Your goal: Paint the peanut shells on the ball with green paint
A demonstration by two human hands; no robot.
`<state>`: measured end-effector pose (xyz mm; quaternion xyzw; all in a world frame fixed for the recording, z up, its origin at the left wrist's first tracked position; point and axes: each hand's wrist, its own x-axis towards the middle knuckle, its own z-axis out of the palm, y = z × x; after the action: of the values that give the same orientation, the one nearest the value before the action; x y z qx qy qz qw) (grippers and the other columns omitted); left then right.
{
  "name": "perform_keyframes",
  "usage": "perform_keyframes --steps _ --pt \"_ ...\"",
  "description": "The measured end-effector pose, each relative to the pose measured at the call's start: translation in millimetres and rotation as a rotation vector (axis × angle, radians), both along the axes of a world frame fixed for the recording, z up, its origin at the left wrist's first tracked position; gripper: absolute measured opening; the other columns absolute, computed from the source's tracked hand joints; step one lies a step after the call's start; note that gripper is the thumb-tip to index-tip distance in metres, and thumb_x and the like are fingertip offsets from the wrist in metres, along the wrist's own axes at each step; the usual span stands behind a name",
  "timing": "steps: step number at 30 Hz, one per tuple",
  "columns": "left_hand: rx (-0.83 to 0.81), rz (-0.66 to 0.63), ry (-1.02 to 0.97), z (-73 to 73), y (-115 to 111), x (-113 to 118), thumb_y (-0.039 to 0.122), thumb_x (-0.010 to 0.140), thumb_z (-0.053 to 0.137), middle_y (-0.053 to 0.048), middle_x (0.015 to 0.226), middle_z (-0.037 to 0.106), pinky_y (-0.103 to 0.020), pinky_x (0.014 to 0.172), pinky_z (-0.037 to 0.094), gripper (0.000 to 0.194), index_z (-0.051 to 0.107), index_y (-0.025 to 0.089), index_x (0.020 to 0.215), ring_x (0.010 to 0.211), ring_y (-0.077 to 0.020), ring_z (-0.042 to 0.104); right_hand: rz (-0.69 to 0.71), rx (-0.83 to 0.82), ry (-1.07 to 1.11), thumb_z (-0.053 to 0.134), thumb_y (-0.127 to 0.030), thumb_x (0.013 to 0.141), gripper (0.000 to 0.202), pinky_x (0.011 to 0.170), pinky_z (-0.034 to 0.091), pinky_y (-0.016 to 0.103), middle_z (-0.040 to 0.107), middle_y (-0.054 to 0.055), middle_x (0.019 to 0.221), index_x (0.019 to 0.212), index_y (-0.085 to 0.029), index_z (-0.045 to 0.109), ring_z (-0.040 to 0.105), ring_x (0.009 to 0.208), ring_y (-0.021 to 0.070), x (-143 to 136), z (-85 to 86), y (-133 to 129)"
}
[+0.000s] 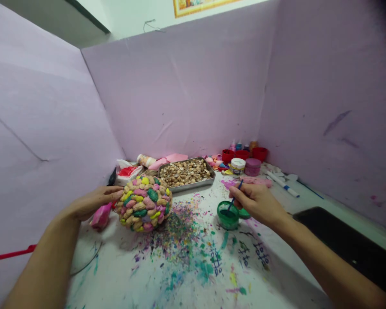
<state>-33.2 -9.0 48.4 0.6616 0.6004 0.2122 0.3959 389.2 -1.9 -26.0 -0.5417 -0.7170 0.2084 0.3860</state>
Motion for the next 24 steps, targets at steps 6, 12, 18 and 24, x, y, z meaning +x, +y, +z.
perform_keyframes --steps 6,12,18,24 --pt "0.007 -0.003 0.029 2.7 -3 3 0.059 0.074 0.061 -0.002 0.130 0.061 -0.043 0.103 0.041 0.056 0.061 0.031 0.123 0.119 -0.0321 0.054 -0.051 -0.094 -0.156 0.040 -0.049 0.085 0.043 0.046 0.032 0.026 0.065 0.006 0.056 0.057 -0.020 0.057 0.054 0.048 0.0163 -1 2.8 1" --pt "0.023 -0.019 0.049 3.3 -4 1 0.053 0.075 0.063 0.000 0.134 0.057 -0.037 0.103 0.042 0.058 0.056 0.032 0.128 0.126 -0.0308 0.048 -0.219 -0.382 -0.563 0.041 -0.056 0.084 0.056 0.047 0.029 0.029 0.062 0.009 0.052 0.043 -0.020 0.053 0.057 0.052 0.0204 20 29.8 -13" --pt "0.048 -0.055 0.062 3.5 -6 -3 0.053 0.072 0.065 -0.005 0.137 0.054 -0.043 0.102 0.042 0.064 0.053 0.030 0.131 0.126 -0.0329 0.047 0.031 -0.287 0.156 0.060 -0.034 0.074 0.016 0.052 0.035 0.027 0.064 0.004 0.065 0.065 -0.020 0.064 0.057 0.061 0.0176 -31 47.6 -35" --pt "0.079 -0.032 0.162 -1.2 -4 -14 0.060 0.072 0.062 -0.009 0.130 0.060 -0.047 0.101 0.043 0.058 0.061 0.032 0.123 0.122 -0.0353 0.051 0.127 -0.813 0.714 0.065 -0.015 0.072 0.009 0.054 0.042 0.022 0.062 0.001 0.072 0.078 -0.018 0.059 0.059 0.065 0.0126 -111 20.2 -9"
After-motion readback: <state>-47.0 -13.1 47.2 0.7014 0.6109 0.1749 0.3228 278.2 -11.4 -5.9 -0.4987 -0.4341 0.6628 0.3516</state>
